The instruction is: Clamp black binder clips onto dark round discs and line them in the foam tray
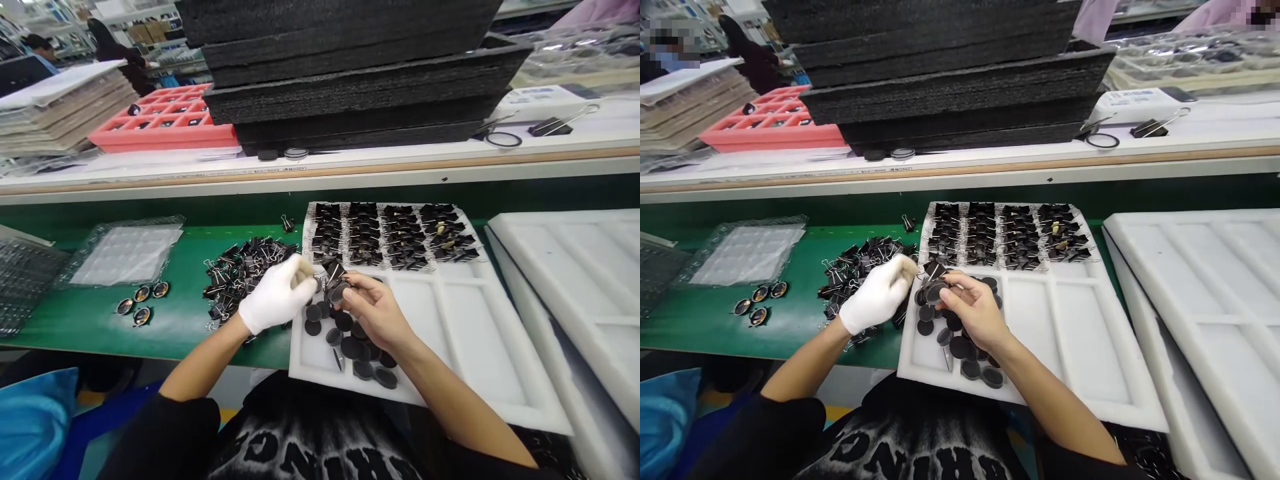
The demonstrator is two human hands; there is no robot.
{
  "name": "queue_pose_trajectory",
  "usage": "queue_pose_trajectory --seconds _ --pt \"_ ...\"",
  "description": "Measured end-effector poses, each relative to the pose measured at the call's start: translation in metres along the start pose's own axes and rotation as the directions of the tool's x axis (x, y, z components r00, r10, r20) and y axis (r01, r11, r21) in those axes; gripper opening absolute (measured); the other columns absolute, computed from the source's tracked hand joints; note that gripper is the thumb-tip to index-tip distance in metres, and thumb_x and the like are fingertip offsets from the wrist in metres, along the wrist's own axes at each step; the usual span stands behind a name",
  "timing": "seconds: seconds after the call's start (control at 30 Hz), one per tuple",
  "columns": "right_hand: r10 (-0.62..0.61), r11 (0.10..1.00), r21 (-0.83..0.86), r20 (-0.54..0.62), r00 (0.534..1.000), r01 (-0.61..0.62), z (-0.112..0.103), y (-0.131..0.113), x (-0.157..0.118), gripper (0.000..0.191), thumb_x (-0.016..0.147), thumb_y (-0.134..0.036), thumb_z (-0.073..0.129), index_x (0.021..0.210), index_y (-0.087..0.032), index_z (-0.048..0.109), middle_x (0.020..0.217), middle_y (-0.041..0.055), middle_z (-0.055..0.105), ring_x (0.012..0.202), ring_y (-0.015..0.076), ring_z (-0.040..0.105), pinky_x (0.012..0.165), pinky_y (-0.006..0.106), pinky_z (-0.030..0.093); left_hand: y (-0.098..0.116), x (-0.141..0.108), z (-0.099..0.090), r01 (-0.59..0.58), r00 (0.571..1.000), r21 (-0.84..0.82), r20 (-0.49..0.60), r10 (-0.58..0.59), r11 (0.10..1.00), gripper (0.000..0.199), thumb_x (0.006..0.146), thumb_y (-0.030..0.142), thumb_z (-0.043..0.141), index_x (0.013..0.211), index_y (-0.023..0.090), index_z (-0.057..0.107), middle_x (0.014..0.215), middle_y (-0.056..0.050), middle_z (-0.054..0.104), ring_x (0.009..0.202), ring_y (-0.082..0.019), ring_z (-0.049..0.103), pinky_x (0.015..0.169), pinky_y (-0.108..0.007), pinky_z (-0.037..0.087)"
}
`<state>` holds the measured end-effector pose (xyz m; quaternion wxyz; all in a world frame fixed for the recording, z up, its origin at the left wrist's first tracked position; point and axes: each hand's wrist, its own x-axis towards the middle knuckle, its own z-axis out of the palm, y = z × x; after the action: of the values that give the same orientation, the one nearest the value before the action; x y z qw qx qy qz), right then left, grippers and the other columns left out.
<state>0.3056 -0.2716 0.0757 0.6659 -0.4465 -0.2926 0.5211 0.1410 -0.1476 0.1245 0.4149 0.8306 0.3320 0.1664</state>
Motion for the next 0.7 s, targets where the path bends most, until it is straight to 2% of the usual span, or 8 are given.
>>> queue_pose_trajectory --seconds 0.07,0.13,0.3,0.4,0.47,0.53,0.6,0.7 --pt "0.039 0.999 0.017 -0.003 0.999 -0.039 -0.002 -0.001 0.000 0.029 0.077 -0.045 0.089 0.094 -0.024 0.078 0.106 0.0043 0.070 0.070 0.0134 0.065 0.069 0.031 0.061 0.001 -0.005 0.000 0.026 0.997 0.137 0.074 -0.036 0.990 0.021 0.082 0.037 0.064 0.074 0.022 0.053 0.062 0.005 0.053 0.059 -0.012 0.049 0.059 -0.027 0.039" --pt "0.065 0.998 0.021 0.008 0.998 -0.066 -0.002 -0.002 -0.001 0.030 0.076 -0.045 0.090 0.095 -0.024 0.078 0.105 0.0044 0.072 0.069 0.0135 0.065 0.067 0.031 0.060 0.003 -0.007 0.001 0.007 0.997 0.195 0.077 -0.022 0.981 0.033 0.077 0.039 0.069 0.064 0.022 0.044 0.057 0.006 0.046 0.056 -0.011 0.043 0.057 -0.028 0.033" --pt "0.126 0.990 0.051 0.100 0.987 -0.132 -0.003 -0.002 -0.002 0.031 0.078 -0.046 0.089 0.098 -0.026 0.079 0.083 0.0019 0.073 0.066 0.0149 0.065 0.062 0.029 0.057 0.006 -0.007 0.004 -0.066 0.997 0.210 0.060 0.054 0.976 0.043 0.082 0.043 0.064 0.061 0.022 0.033 0.056 0.006 0.036 0.054 -0.010 0.034 0.056 -0.028 0.027" --pt "0.140 0.987 0.068 0.080 0.987 -0.146 -0.003 -0.002 -0.002 0.033 0.074 -0.048 0.091 0.094 -0.025 0.079 0.078 0.0014 0.072 0.064 0.0150 0.064 0.061 0.029 0.056 0.008 -0.009 0.006 -0.091 0.996 0.232 0.017 0.090 0.969 0.042 0.086 0.045 0.058 0.063 0.022 0.033 0.057 0.006 0.035 0.055 -0.010 0.033 0.057 -0.029 0.027" --pt "0.144 0.986 0.079 0.072 0.987 -0.149 -0.002 -0.002 -0.001 0.034 0.072 -0.048 0.092 0.091 -0.023 0.079 0.078 0.0019 0.072 0.064 0.0146 0.063 0.062 0.029 0.056 0.010 -0.011 0.006 -0.060 0.998 0.223 0.001 0.061 0.973 0.039 0.089 0.044 0.055 0.064 0.022 0.035 0.056 0.006 0.037 0.054 -0.010 0.034 0.057 -0.028 0.028" --pt "0.153 0.983 0.096 0.069 0.986 -0.159 0.000 -0.002 -0.001 0.034 0.073 -0.048 0.092 0.091 -0.023 0.079 0.078 0.0018 0.072 0.063 0.0138 0.062 0.062 0.029 0.055 0.011 -0.012 0.006 0.019 1.000 0.179 0.002 -0.020 0.984 0.037 0.092 0.045 0.053 0.066 0.022 0.041 0.056 0.006 0.039 0.053 -0.010 0.035 0.055 -0.027 0.029" --pt "0.151 0.982 0.104 0.054 0.987 -0.156 0.001 -0.004 0.000 0.032 0.073 -0.047 0.091 0.091 -0.023 0.078 0.085 0.0032 0.075 0.064 0.0129 0.060 0.062 0.029 0.055 0.009 -0.012 0.005 0.103 0.994 0.133 0.026 -0.108 0.986 0.035 0.092 0.046 0.055 0.068 0.021 0.047 0.056 0.006 0.043 0.054 -0.010 0.038 0.054 -0.026 0.031" --pt "0.091 0.992 0.095 -0.028 0.995 -0.088 -0.002 -0.009 0.002 0.026 0.076 -0.044 0.090 0.090 -0.025 0.078 0.117 0.0067 0.075 0.072 0.0128 0.060 0.063 0.028 0.054 0.000 -0.012 0.002 0.151 0.984 0.099 0.083 -0.160 0.983 0.028 0.090 0.043 0.058 0.073 0.021 0.056 0.058 0.006 0.052 0.054 -0.010 0.045 0.052 -0.024 0.034"
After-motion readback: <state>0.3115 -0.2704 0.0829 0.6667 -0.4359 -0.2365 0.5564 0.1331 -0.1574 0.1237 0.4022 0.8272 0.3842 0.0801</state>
